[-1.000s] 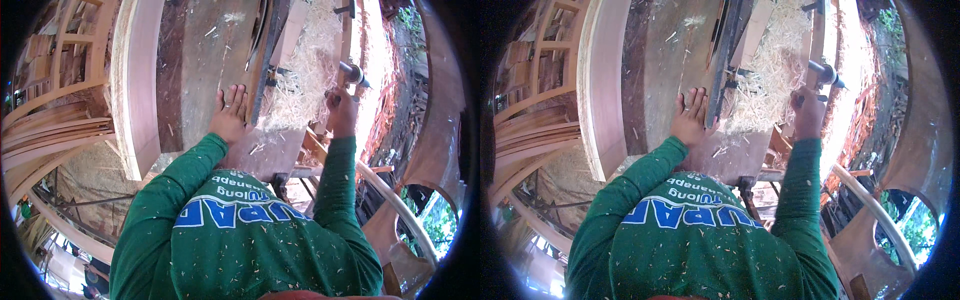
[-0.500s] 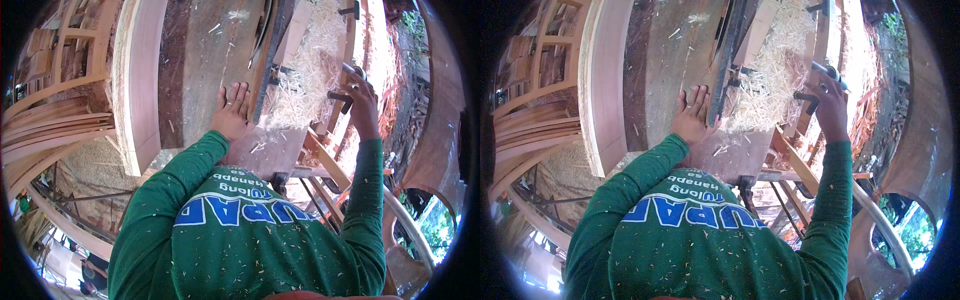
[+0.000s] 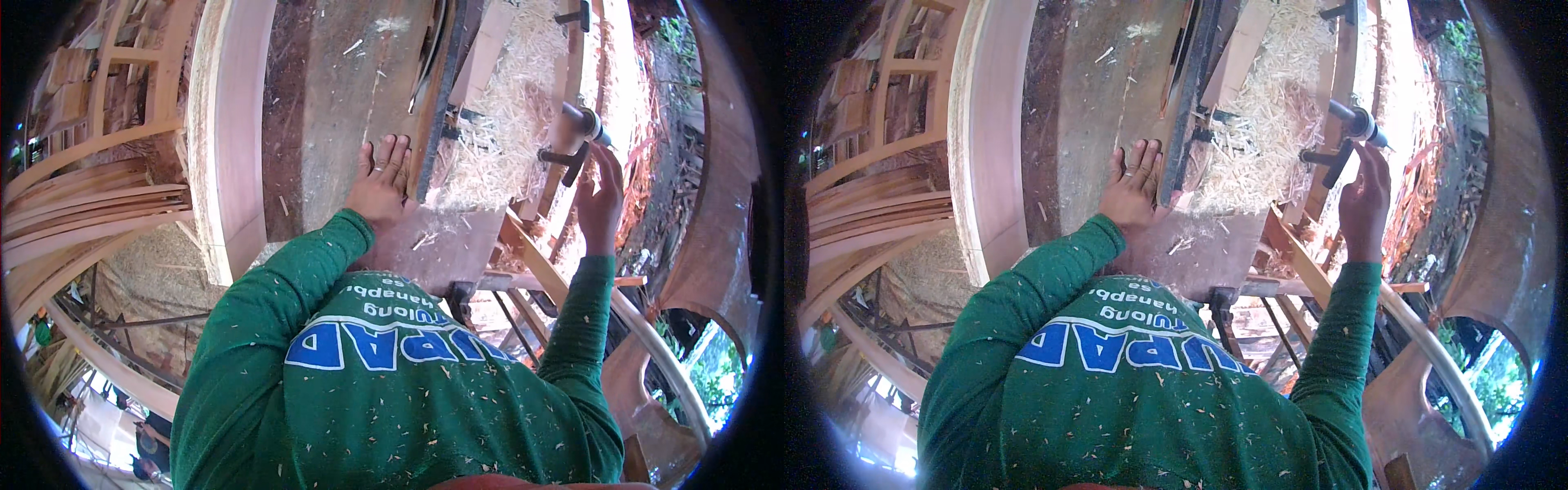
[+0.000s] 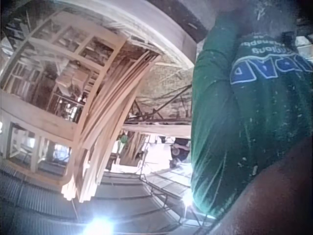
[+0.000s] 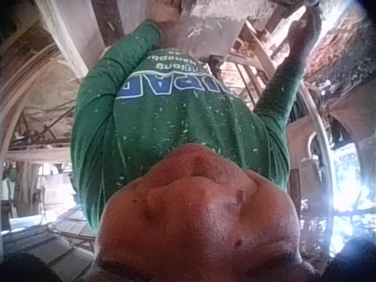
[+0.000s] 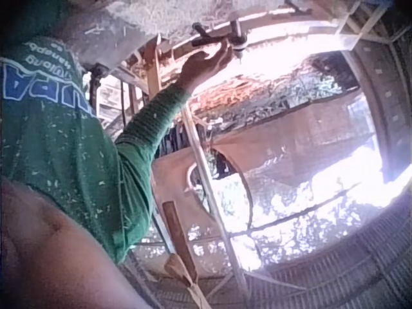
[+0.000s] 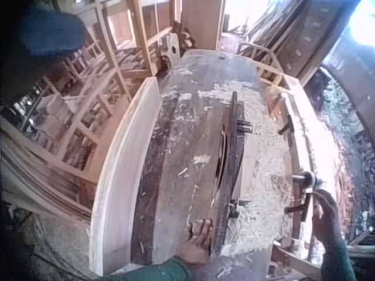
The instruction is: The person uses a table saw to cut and shape wooden boards by hand, feeding several wood pieces through the blade one at a time.
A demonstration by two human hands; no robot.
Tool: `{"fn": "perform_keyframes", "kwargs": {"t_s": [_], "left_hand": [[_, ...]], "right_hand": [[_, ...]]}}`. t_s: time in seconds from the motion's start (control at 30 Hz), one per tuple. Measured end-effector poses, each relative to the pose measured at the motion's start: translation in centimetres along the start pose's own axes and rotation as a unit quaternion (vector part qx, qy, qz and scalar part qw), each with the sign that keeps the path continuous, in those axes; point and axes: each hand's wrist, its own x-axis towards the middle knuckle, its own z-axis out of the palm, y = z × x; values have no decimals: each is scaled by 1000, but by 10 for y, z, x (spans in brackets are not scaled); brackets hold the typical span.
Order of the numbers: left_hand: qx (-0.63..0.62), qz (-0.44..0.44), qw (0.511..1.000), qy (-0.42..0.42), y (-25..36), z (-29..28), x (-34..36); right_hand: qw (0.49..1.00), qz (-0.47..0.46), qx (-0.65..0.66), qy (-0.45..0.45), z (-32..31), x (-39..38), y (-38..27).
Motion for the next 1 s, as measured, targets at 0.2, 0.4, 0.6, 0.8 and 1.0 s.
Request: {"fn": "perform_keyframes", "kwargs": {"t_s": [0.2, 0.4, 0.6, 0.8, 1.0], "left_hand": [[3, 10, 1000, 8, 1, -4, 1], [-6, 15, 999, 29, -2, 0, -1], [-16, 18, 999, 32, -3, 0, 0], [-29, 14, 998, 46, -2, -2, 0], [-17, 21, 999, 38, -1, -4, 0]], "right_hand": [[999, -18, 2, -33, -10, -1, 4], [998, -26, 17, -58, -12, 0, 12], [997, 7, 14, -76, -15, -4, 7], [997, -14, 9, -71, -16, -3, 7], [996, -16, 29, -85, -15, -2, 6]]}}
